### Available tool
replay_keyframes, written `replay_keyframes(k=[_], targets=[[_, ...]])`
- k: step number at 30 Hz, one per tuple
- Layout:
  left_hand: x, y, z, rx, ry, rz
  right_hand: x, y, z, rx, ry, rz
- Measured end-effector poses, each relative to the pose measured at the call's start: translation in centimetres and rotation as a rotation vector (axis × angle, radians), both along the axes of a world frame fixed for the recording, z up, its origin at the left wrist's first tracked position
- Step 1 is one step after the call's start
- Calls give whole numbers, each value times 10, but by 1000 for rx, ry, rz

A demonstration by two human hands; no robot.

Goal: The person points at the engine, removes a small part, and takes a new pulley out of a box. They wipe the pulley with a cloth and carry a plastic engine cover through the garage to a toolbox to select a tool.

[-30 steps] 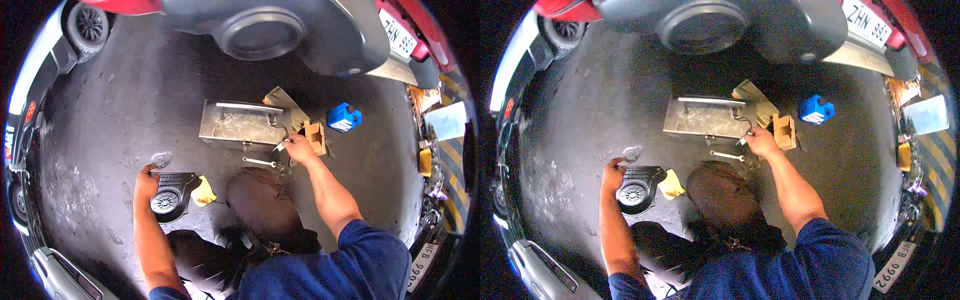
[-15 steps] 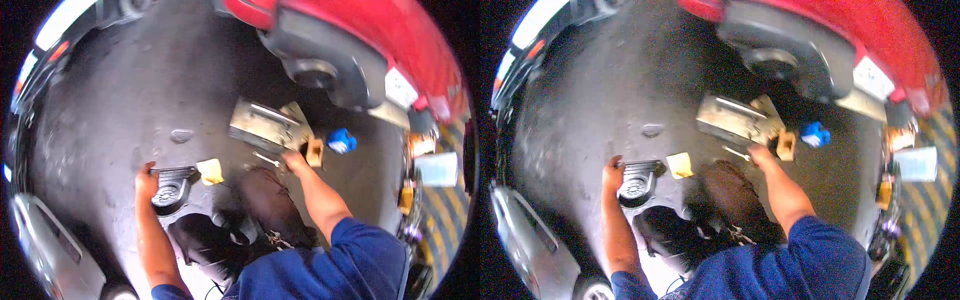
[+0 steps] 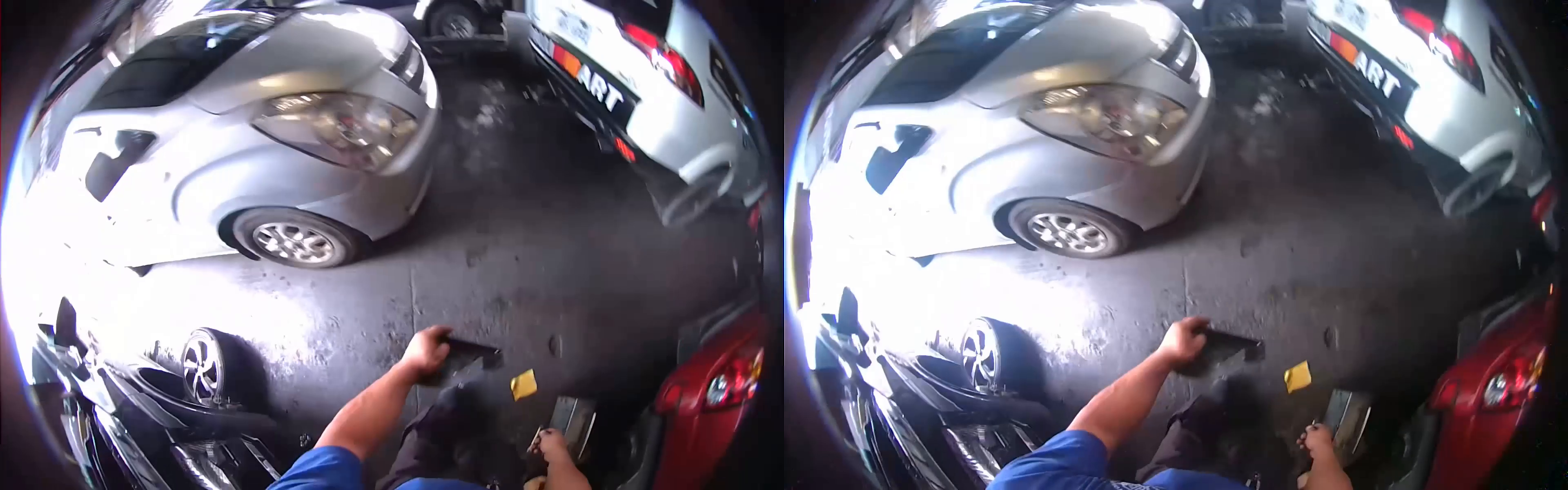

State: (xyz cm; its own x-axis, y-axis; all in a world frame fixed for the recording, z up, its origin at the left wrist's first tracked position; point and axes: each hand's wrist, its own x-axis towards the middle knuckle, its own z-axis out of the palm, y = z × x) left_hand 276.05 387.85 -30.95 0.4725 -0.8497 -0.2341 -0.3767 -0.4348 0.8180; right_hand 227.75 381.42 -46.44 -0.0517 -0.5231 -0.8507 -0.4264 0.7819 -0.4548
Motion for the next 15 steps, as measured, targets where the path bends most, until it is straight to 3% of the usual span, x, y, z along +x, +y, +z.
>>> replay_keyframes(k=[2,4,6,7,12,15], targets=[[31,53,14,-22,19,221,65,-22,38,5,11,392],[60,95,57,48,-19,387,122,-40,76,-28,-20,517],[90,135,88,78,-61,474,180,-54,82,-203,52,847],[103,154,98,142,-78,532,203,-61,72,-453,110,1046],[177,253,155,48,-119,818,362,-42,138,-375,96,1129],[239,313,174,-18,-201,994,469,-30,156,-188,-94,1296]])
